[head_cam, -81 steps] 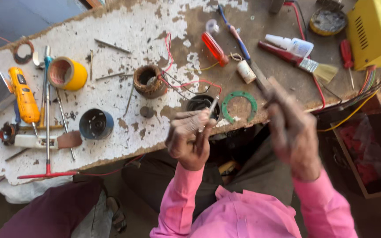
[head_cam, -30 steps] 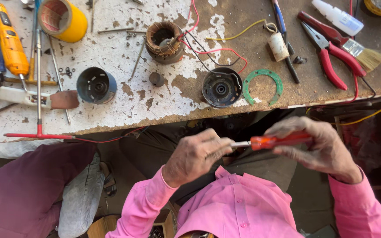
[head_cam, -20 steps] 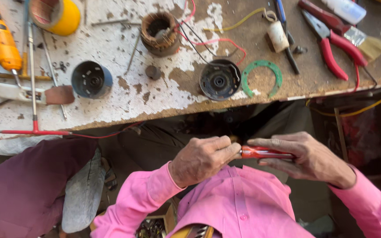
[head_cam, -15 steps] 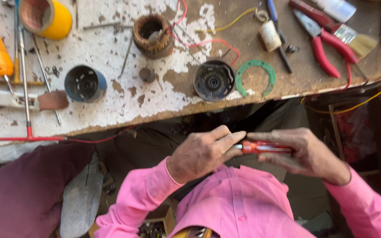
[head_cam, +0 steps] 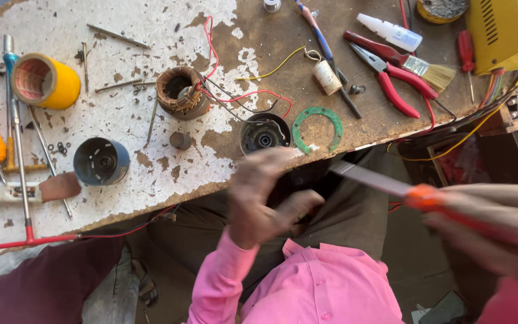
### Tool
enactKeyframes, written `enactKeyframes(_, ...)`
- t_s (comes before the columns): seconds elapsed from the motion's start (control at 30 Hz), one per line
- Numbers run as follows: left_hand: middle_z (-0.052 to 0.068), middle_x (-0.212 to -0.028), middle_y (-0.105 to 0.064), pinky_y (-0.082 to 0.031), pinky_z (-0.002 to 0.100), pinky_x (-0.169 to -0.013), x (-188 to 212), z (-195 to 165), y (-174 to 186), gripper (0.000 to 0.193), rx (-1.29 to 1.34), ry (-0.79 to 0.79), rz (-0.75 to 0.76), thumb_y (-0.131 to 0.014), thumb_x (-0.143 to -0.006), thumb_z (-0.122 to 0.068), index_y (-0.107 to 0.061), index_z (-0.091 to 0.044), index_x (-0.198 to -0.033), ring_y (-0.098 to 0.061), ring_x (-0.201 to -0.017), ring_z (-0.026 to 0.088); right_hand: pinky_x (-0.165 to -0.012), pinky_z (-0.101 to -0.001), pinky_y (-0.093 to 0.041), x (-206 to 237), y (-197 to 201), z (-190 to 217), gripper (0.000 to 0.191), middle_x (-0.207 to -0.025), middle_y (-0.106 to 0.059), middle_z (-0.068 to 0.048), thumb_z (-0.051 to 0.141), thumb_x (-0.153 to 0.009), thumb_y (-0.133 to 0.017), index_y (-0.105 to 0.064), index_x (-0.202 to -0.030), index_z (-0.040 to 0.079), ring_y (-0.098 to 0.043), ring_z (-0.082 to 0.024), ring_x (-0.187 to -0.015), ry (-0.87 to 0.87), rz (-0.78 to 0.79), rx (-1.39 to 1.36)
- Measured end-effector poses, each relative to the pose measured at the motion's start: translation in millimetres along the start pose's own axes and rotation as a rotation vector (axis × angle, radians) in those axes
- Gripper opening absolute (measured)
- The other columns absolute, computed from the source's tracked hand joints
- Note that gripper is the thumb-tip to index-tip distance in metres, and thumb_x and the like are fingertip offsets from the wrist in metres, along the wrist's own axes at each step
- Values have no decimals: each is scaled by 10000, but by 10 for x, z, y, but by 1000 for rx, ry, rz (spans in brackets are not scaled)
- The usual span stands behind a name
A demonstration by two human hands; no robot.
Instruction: The person repairs a small electrical motor by removing a green plastic ring, using a screwdriver to adjust internal components, and handling wires. They work at a cluttered workbench with various tools and parts visible.
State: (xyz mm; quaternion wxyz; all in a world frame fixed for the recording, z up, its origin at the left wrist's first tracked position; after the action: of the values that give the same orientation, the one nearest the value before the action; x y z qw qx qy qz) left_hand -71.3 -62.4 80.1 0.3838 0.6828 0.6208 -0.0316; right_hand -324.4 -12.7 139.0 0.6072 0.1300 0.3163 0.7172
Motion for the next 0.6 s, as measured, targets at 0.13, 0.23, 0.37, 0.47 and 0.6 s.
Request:
enactKeyframes(0.13,159,-1333,-645,-521,425,-1117,-7,437,358,723,-129,169,-50,-893,-816,-434,-623,-23,-1345,-625,-1284,308,-727,-274,-596,-311,340,21,317,-1008,-763,-60,154,-810,-814,-775,-1118,90,-732,-155,-823,16,-24,249)
enactKeyframes(0.23,197,-1388,-591,-473,448,-1146,37,582,312,903,-159,170,-10,-911,-769,-459,-512,8,-1432,-578,-1326,341,-719,-284,-584,-532,230,-324,293,-983,-755,-63,184,-851,-805,-775,-1125,84,-714,-155,-793,-26,39,519)
enactKeyframes(0.37,238,-1405,-560,-411,485,-1114,30,738,73,1154,-244,157,82,-965,-641,-487,-389,46,-1487,-561,-1294,378,-710,-296,-569,-514,-5,-1095,273,-950,-743,-67,225,-907,-794,-773,-1135,75,-689,-154,-753,-113,142,774)
enactKeyframes(0.47,155,-1420,-599,-424,463,-1154,-9,839,-45,1086,-222,206,119,-952,-737,-408,-391,8,-1569,-591,-1294,325,-690,-321,-548,-330,81,-1480,274,-930,-742,-72,210,-936,-786,-773,-1140,27,-662,-158,-707,-148,56,508)
enactKeyframes(0.6,181,-1369,-535,-442,449,-1131,-21,724,-50,993,-204,149,23,-974,-687,-345,-440,-44,-1469,-499,-1302,360,-663,-349,-583,508,-273,-1985,270,-1028,-731,-113,303,-1073,-647,-730,-1222,94,-711,-163,-752,-865,-112,-302)
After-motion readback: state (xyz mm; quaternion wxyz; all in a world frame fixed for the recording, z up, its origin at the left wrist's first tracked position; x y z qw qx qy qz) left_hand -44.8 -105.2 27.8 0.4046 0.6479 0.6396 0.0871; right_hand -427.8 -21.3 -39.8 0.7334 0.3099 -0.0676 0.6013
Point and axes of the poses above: each hand's wrist, its own x-axis away from the middle knuckle, its own y-axis out of the back of the hand, z = x × y, the point moved 10 cm from there along -x, towards the middle knuckle
